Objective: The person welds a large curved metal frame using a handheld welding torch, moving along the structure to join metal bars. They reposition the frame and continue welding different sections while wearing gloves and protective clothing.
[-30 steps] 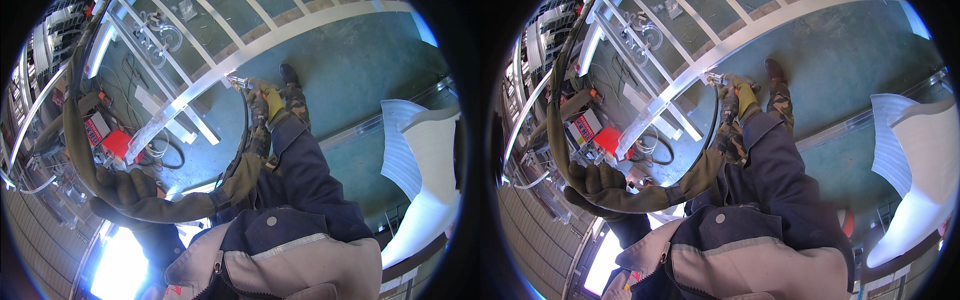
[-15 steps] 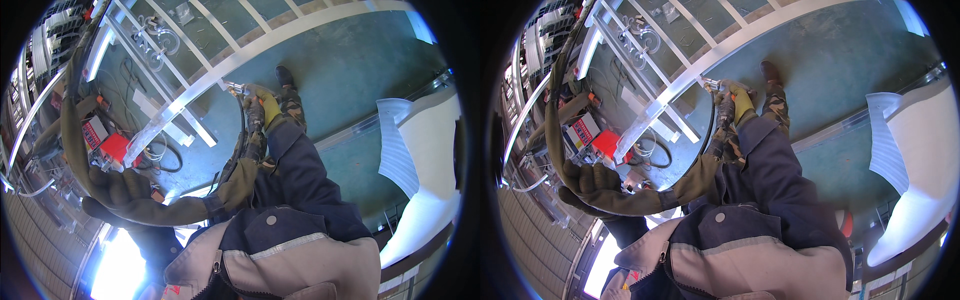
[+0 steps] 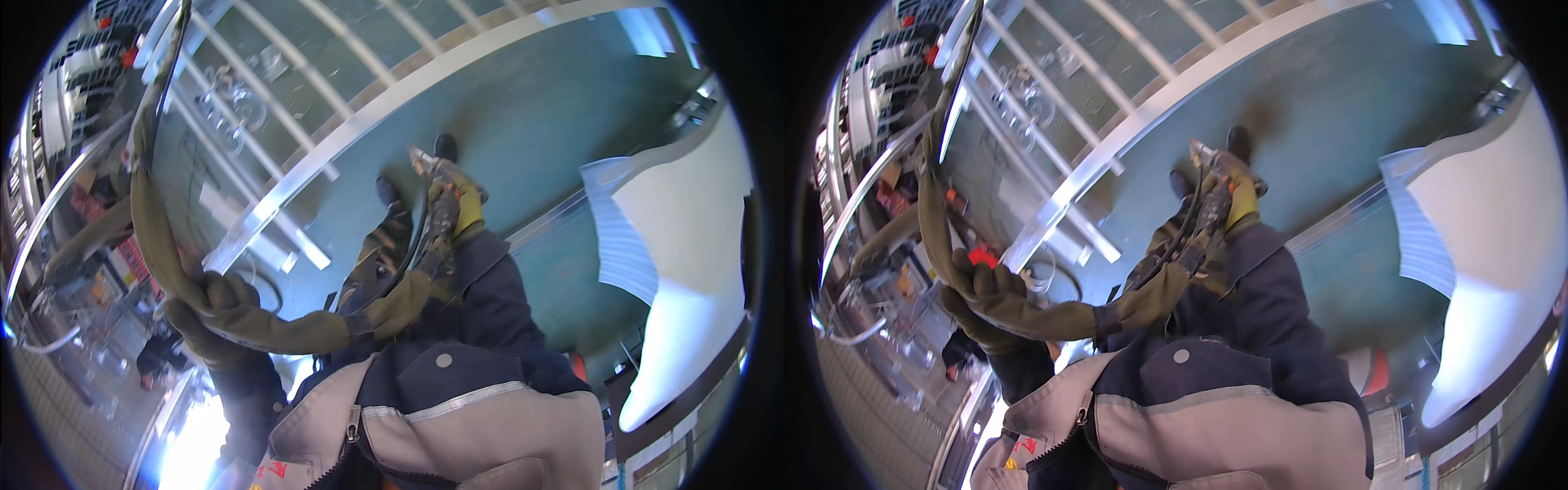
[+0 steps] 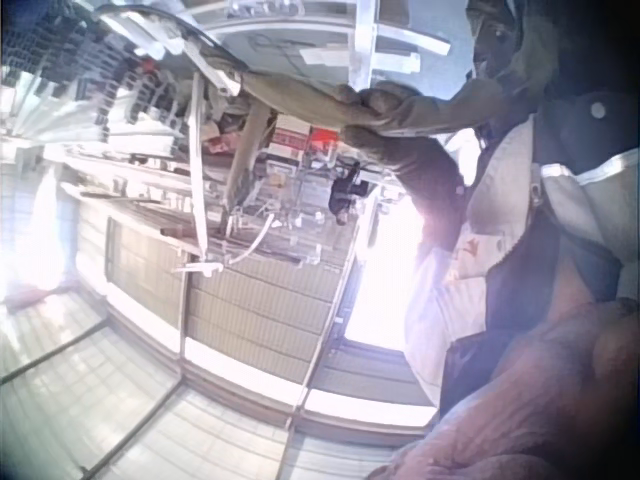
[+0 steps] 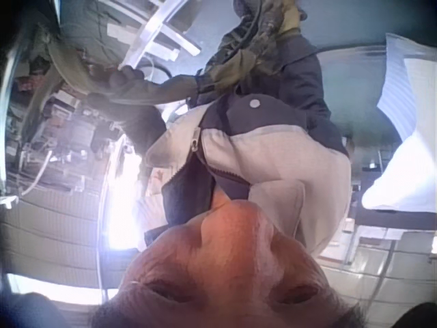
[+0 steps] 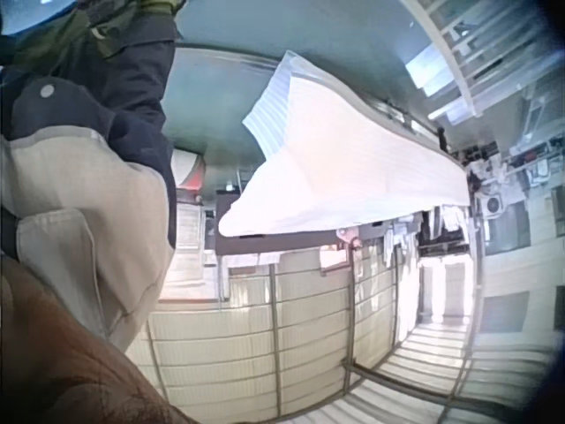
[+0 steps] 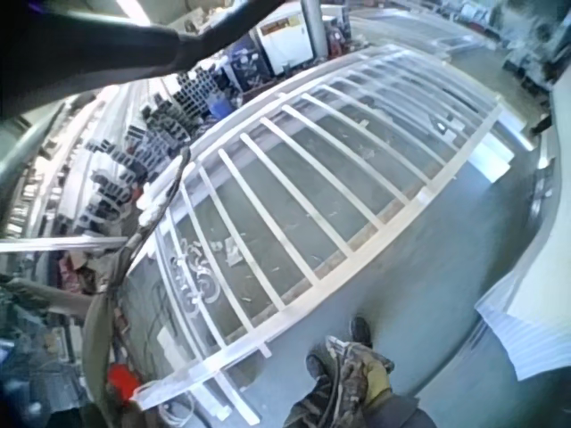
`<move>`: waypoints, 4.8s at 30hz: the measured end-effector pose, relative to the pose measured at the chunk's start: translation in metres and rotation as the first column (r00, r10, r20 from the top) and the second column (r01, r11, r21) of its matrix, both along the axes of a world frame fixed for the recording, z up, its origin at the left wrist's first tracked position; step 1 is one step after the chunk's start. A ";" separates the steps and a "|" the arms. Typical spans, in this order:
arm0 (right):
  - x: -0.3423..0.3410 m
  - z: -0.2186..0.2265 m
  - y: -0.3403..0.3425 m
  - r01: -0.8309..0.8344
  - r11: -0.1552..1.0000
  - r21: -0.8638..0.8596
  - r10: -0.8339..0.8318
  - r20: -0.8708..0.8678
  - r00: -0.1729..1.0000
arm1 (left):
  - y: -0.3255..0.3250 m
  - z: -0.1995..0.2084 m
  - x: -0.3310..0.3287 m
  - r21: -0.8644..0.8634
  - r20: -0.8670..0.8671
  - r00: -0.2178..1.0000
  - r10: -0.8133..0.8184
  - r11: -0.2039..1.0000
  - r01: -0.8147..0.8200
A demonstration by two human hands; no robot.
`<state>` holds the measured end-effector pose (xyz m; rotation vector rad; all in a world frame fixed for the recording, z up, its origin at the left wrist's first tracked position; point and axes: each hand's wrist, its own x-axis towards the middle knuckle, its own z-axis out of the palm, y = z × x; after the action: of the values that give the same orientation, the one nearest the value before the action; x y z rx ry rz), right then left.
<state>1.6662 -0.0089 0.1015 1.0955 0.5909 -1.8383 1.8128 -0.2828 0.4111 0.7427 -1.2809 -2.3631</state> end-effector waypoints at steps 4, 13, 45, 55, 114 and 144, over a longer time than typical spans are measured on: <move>-0.021 0.039 0.007 0.151 0.967 0.205 -0.133 -0.102 0.986 | 0.001 -0.006 0.002 0.000 -0.009 1.000 -0.016 1.000 0.016; -0.115 0.071 0.094 0.383 0.919 0.097 -0.367 -0.151 0.918 | 0.045 -0.010 -0.076 0.169 0.091 0.996 0.018 0.985 -0.033; -0.408 0.239 0.220 0.777 0.512 0.365 -0.302 -0.771 0.561 | 0.100 -0.163 -0.320 0.803 -0.006 0.950 -0.311 0.565 0.190; -0.511 0.242 0.249 0.586 0.698 0.412 0.004 -0.820 0.572 | 0.036 -0.315 -0.382 0.661 0.164 0.969 0.183 0.709 -0.245; -0.858 0.303 0.197 -0.300 0.130 0.945 0.668 -0.308 -0.678 | 0.319 -0.340 -0.608 -0.480 0.835 0.171 0.523 0.844 -0.239; -0.613 0.152 0.170 -0.409 -0.088 0.908 0.774 -0.196 -0.602 | 0.330 -0.447 -0.559 -0.032 0.660 0.607 0.443 0.824 -0.566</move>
<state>1.0534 0.1613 0.2533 -0.7447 1.8756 -0.4389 1.2542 0.0472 -0.0362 1.8372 -0.8709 -1.7911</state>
